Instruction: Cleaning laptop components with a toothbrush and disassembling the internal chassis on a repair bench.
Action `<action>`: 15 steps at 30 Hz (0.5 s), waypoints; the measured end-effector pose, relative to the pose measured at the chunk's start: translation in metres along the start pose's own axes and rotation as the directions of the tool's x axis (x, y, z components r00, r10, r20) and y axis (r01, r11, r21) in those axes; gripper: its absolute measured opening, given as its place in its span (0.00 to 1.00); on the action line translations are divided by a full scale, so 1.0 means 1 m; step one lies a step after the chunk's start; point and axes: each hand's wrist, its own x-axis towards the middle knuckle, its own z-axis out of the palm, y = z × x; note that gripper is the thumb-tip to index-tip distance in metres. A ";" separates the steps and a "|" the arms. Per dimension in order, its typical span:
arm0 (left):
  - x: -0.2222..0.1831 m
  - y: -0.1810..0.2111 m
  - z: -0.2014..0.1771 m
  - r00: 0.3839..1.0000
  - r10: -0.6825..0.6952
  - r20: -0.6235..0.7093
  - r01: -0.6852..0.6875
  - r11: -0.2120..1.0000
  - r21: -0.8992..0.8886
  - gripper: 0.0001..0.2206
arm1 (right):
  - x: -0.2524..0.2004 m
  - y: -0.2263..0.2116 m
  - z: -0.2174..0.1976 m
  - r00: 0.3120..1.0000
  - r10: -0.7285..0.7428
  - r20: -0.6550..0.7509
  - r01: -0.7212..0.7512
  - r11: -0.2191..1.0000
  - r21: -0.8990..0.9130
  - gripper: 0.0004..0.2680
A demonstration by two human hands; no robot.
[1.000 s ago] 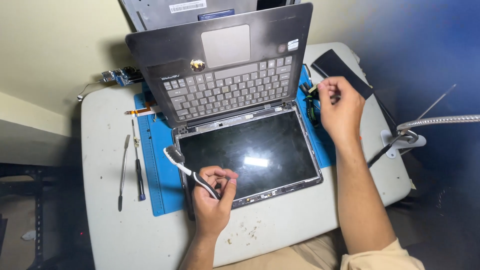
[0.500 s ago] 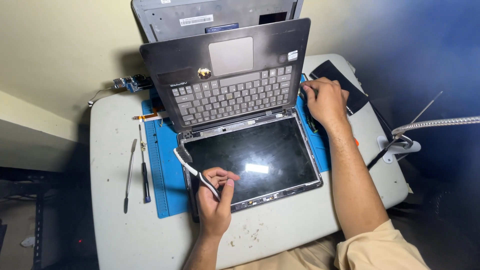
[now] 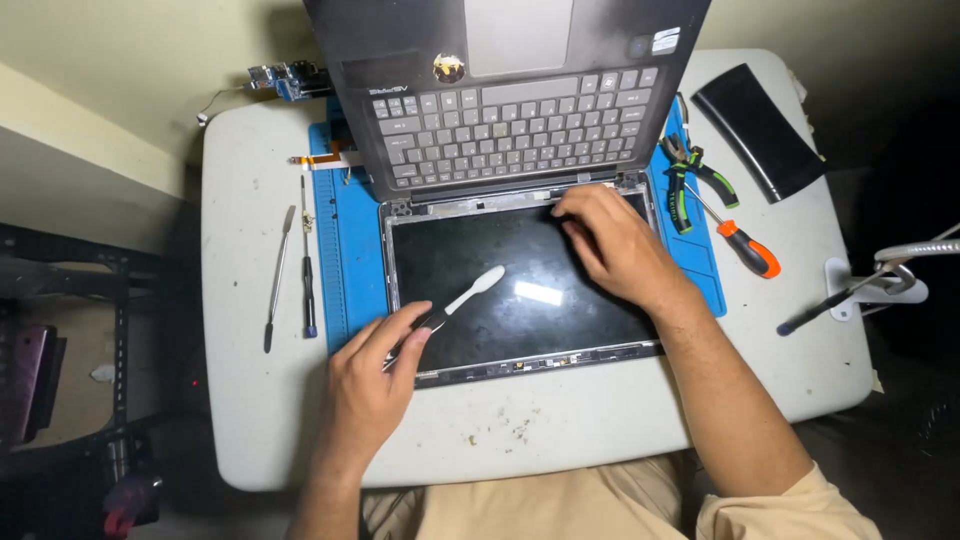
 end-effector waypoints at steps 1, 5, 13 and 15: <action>-0.007 -0.006 -0.006 1.000 -0.011 -0.001 0.011 1.000 0.007 0.11 | 0.002 0.001 0.001 1.000 -0.004 0.006 0.004 1.000 0.011 0.08; -0.029 -0.024 -0.026 0.995 -0.060 0.077 0.049 0.989 0.139 0.11 | 0.002 0.004 0.007 0.985 -0.020 0.174 0.040 0.993 -0.112 0.11; -0.029 0.015 0.022 0.971 0.196 0.135 -0.221 0.954 0.205 0.10 | -0.001 0.009 0.012 0.972 0.022 0.235 0.016 0.987 -0.161 0.20; -0.025 0.015 0.022 0.955 0.231 0.184 -0.270 0.937 0.222 0.10 | -0.001 0.010 0.010 0.972 0.013 0.235 0.025 0.987 -0.160 0.20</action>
